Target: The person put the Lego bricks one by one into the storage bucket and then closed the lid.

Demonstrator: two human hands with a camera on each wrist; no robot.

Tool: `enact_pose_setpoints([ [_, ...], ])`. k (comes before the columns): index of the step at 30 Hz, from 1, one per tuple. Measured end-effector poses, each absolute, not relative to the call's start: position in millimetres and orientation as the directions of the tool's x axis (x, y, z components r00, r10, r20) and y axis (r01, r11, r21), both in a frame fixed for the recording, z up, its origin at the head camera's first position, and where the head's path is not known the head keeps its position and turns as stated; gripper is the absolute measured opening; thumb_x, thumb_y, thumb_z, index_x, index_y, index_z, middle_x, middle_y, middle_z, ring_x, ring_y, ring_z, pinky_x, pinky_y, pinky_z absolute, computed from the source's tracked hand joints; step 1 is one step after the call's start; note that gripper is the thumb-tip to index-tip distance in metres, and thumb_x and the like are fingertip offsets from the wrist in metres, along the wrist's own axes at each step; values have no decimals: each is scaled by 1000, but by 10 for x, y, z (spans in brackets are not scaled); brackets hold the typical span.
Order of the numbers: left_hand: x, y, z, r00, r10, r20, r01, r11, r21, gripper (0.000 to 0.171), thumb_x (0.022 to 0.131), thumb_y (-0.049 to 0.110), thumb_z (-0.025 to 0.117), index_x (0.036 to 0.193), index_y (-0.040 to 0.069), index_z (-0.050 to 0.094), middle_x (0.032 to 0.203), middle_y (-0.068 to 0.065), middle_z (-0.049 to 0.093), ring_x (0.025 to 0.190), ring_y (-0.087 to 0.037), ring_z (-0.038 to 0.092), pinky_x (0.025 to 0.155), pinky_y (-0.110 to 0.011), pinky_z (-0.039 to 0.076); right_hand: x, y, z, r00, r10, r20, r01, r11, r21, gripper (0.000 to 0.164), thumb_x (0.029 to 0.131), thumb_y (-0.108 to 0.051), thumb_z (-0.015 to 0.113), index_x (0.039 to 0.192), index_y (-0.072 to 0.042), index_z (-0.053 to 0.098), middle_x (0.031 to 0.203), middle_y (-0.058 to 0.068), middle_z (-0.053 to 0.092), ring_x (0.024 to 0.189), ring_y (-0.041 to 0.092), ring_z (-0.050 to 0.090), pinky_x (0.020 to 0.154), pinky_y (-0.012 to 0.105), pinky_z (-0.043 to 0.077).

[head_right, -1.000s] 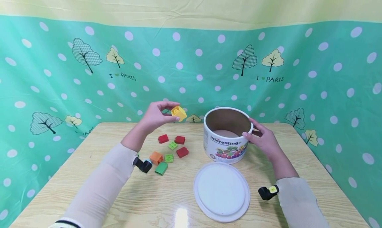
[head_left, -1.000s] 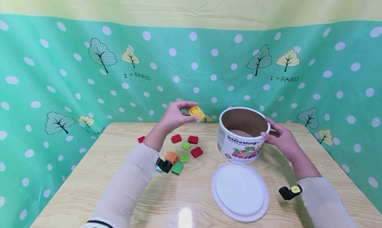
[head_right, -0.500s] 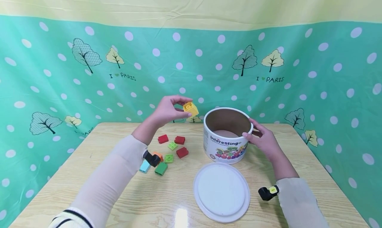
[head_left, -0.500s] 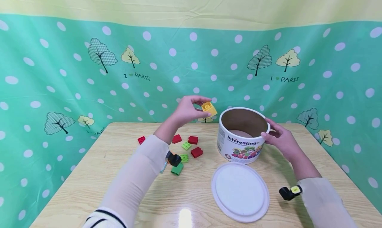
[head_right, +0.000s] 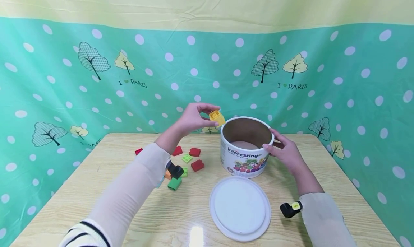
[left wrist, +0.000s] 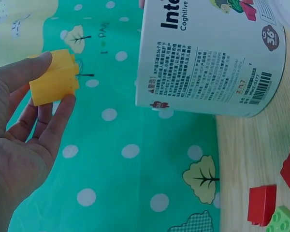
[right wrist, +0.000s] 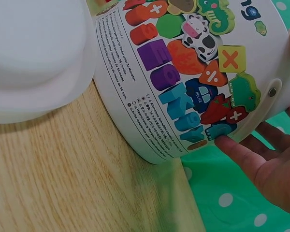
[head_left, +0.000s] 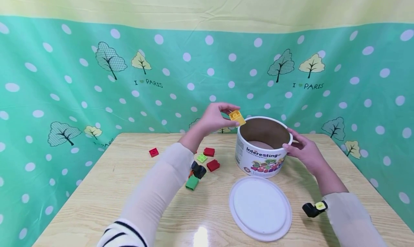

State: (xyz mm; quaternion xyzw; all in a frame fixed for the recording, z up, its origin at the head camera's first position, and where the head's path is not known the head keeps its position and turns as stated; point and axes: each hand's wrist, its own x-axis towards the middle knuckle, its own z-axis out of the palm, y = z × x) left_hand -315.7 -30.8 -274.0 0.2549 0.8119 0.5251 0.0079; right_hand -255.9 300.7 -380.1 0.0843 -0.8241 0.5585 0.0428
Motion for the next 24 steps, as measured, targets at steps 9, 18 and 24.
enact_pose_setpoints([
  [9, -3247, -123, -2773, -874, 435, 215, 384, 350, 854, 46, 77, 13, 85, 120, 14, 70, 107, 1, 65, 101, -22, 58, 74, -24, 55, -2556, 3010, -3800, -981, -94, 168, -191, 372, -908, 76, 95, -30, 64, 156, -13, 22, 150, 27, 30, 110, 7, 50, 84, 27, 55],
  [18, -3276, 40, -2804, -884, 433, 179, 345, 344, 873, 46, 76, 13, 85, 120, 16, 70, 106, 3, 66, 102, -21, 59, 76, -23, 54, -2544, 3002, -3801, -985, -91, 148, -173, 400, -900, 78, 96, -34, 63, 157, -17, 18, 151, 27, 29, 125, 36, 45, 82, 23, 54],
  [24, -3309, 124, -2844, -889, 410, 205, 347, 310, 885, 45, 75, 9, 85, 118, 14, 71, 104, 4, 67, 95, -16, 60, 76, -24, 55, -2541, 3003, -3797, -986, -83, 141, -163, 405, -900, 79, 96, -35, 63, 157, -17, 18, 151, 28, 29, 127, 42, 42, 84, 26, 54],
])
